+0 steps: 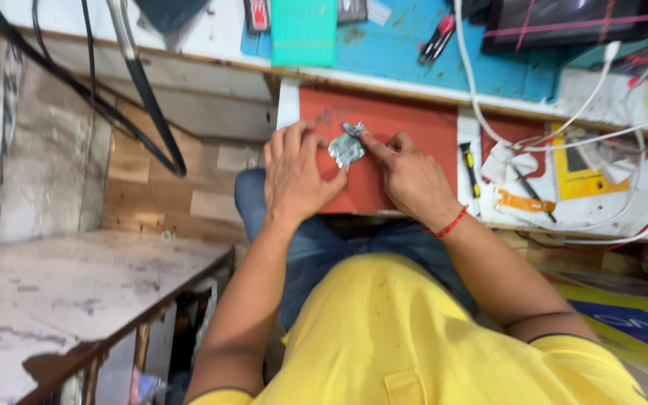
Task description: The person uses a hot air gun to heat a small circuit board placed on a red mat, then scrubs the board with a toothbrush. The person continues scrubbing different areas of the board repeatedly.
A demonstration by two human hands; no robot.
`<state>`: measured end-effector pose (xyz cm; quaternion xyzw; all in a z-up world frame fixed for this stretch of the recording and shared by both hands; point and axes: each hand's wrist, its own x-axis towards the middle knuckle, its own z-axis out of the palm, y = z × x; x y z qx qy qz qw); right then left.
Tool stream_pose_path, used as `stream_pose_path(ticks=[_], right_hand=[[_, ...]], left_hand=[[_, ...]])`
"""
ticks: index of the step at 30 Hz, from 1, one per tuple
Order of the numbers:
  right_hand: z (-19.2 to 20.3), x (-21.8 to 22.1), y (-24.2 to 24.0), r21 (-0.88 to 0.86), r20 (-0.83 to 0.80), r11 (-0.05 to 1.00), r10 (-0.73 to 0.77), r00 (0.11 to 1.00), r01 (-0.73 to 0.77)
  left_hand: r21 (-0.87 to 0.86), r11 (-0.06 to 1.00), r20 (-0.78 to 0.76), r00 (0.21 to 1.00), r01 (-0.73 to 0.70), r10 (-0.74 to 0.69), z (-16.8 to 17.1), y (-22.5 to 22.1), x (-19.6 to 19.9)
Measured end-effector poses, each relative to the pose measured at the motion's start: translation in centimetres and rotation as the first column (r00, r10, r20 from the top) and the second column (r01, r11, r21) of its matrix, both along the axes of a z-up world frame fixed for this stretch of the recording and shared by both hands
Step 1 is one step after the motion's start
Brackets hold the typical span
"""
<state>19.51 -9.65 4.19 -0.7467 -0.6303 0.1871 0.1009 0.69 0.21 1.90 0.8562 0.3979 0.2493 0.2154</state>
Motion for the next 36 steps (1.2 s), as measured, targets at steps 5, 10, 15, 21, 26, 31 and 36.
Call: stream_pose_path(ticks=[5,10,15,21,26,31,36], right_hand=[[0.1,0.3,0.7,0.026,-0.031,0.995,0.092,0.995,-0.092],[-0.6,0.8,0.5,-0.007,0.044,0.999,0.045,0.998,-0.045],[-0.7,0.4,-0.5,0.052,0.021,0.997,0.05,0.999,-0.051],[0.2,0.0,0.0,0.077,0.013,0.989,0.128,0.992,-0.129],[0.5,0.3,0.2,0.119,0.031,0.98,0.159,0.987,-0.161],[0.5,0.3,-0.4,0.105,0.022,0.994,0.016,1.0,-0.019],[-0.1,0.1,-0.3,0.104,-0.019,0.986,0.133,0.991,-0.13]], left_hand=[[-0.012,1.0,-0.028,1.0,-0.014,0.014,-0.1,0.2,0.1],[-0.002,1.0,-0.018,1.0,-0.014,0.014,-0.8,0.3,0.3],[-0.042,0.999,-0.029,0.999,-0.018,0.016,-0.6,-0.2,0.1],[0.017,1.0,-0.025,1.0,-0.004,0.005,-0.8,0.1,-0.5],[-0.012,1.0,-0.016,1.0,0.001,-0.001,-1.5,0.2,-0.3],[0.01,1.0,0.019,1.0,0.016,-0.017,-1.5,-0.3,-0.3],[0.018,1.0,0.018,1.0,0.016,-0.017,-1.4,0.1,-0.7]])
